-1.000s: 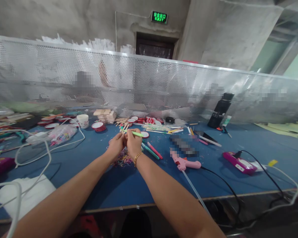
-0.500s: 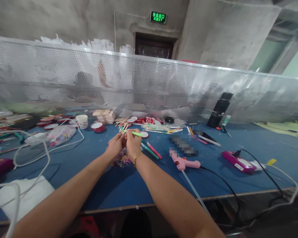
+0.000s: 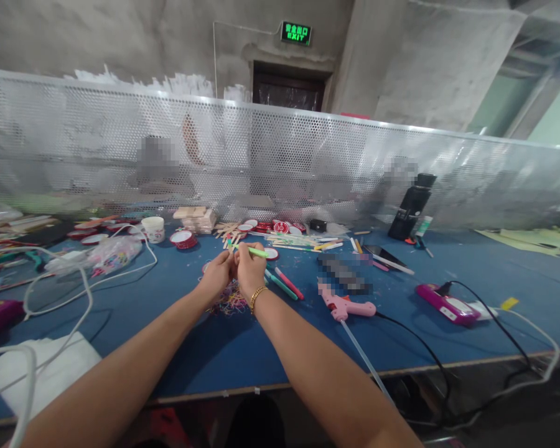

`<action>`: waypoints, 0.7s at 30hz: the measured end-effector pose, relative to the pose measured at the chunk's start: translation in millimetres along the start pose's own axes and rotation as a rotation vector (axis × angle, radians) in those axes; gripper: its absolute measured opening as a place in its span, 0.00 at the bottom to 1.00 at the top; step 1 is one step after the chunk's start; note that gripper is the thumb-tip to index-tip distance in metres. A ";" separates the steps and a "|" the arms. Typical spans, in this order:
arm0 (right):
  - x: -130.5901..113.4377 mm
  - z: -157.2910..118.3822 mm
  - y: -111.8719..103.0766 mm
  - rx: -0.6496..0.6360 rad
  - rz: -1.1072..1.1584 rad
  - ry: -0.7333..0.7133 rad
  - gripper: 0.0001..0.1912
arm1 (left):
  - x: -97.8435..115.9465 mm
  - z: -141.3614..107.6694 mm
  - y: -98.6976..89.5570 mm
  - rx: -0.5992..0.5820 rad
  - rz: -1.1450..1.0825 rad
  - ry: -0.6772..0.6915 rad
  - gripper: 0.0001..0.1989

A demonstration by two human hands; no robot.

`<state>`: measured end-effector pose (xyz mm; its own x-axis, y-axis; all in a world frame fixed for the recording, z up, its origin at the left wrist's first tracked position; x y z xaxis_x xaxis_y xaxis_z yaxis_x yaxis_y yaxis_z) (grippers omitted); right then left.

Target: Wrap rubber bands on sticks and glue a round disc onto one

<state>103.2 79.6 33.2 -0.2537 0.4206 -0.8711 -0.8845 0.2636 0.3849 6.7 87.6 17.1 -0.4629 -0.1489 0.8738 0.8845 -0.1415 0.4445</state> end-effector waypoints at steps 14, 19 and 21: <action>-0.8 -3.0 0.4 -0.011 0.005 -0.007 0.07 | 11.1 -6.0 7.3 -0.013 0.093 0.026 0.14; 0.4 -2.9 0.5 -0.017 0.001 0.012 0.05 | 6.1 -1.8 3.5 -0.019 0.081 0.035 0.14; 0.8 -2.8 0.8 -0.018 0.003 0.017 0.05 | 4.6 -0.7 1.3 -0.018 0.098 0.040 0.14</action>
<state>101.3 77.7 32.0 -0.2626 0.4066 -0.8750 -0.8905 0.2470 0.3821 5.7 86.0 21.6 -0.3766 -0.2016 0.9042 0.9246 -0.1420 0.3534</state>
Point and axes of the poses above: each hand's wrist, its own z-axis towards the middle knuckle, its own y-axis out of the palm, x = y × z, the point moved 9 cm from there along z, towards the middle knuckle, and after that the axes turned 10 degrees about -z, right-handed, at the moved point
